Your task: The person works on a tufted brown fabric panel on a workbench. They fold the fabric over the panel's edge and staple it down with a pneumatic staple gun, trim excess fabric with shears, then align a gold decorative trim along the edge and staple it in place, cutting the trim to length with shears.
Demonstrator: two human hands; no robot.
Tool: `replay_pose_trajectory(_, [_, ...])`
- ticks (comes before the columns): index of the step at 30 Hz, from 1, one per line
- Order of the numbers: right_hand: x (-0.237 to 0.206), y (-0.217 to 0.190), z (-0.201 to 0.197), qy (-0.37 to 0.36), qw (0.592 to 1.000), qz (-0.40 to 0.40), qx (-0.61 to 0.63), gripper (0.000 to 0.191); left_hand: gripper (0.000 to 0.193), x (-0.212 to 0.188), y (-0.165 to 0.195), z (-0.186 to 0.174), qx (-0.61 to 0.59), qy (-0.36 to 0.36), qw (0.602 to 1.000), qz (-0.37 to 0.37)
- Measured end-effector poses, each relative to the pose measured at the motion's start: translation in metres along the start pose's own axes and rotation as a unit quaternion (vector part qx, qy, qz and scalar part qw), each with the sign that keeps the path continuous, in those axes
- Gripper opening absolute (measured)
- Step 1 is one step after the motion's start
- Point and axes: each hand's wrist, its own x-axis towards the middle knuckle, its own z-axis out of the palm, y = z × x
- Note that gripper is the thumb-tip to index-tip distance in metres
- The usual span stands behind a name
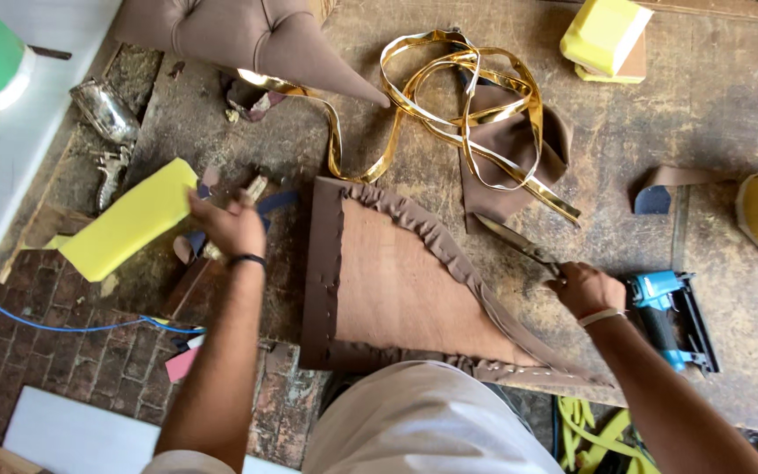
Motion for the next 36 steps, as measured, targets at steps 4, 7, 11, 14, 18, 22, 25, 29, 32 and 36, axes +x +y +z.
replay_pose_trajectory(4, [0.013,0.017,0.021,0.162,0.981,-0.102,0.042,0.043,0.053,-0.043,-0.005,0.042,0.011,-0.208,0.975,0.071])
replay_pose_trajectory(7, [0.011,0.019,0.031,0.081,0.995,-0.042,0.048,0.046,0.024,-0.081,0.023,0.082,-0.018,-0.339,0.932,0.127])
replay_pose_trajectory(11, [-0.022,0.015,0.030,-0.128,0.989,0.040,0.069,0.050,0.018,-0.139,0.078,0.129,-0.131,-0.537,0.826,0.113])
replay_pose_trajectory(14, [-0.072,0.017,0.037,-0.112,0.979,0.084,0.150,0.056,0.018,-0.180,0.115,0.156,-0.104,-0.589,0.787,0.150])
replay_pose_trajectory(18, [-0.111,0.020,0.060,-0.016,0.959,0.181,0.217,0.054,0.025,-0.222,0.151,0.187,-0.057,-0.604,0.773,0.184])
replay_pose_trajectory(22, [-0.092,0.038,0.076,0.003,0.923,0.246,0.297,0.052,0.063,-0.215,0.162,0.208,0.028,-0.407,0.878,0.251])
replay_pose_trajectory(25, [-0.073,0.050,0.073,0.135,0.925,0.121,0.335,0.038,0.090,-0.158,0.144,0.209,0.188,-0.239,0.937,0.172])
replay_pose_trajectory(29, [-0.064,0.040,0.052,0.308,0.882,0.055,0.352,0.040,0.021,-0.099,0.112,0.193,0.289,-0.402,0.868,0.050])
replay_pose_trajectory(32, [-0.055,0.002,0.026,0.196,0.840,0.045,0.504,0.033,0.030,-0.107,0.122,0.192,0.009,-0.260,0.939,0.225])
replay_pose_trajectory(36, [-0.040,-0.067,-0.004,-0.010,0.730,-0.176,0.660,0.059,0.040,-0.197,0.172,0.176,-0.292,-0.394,0.858,0.152])
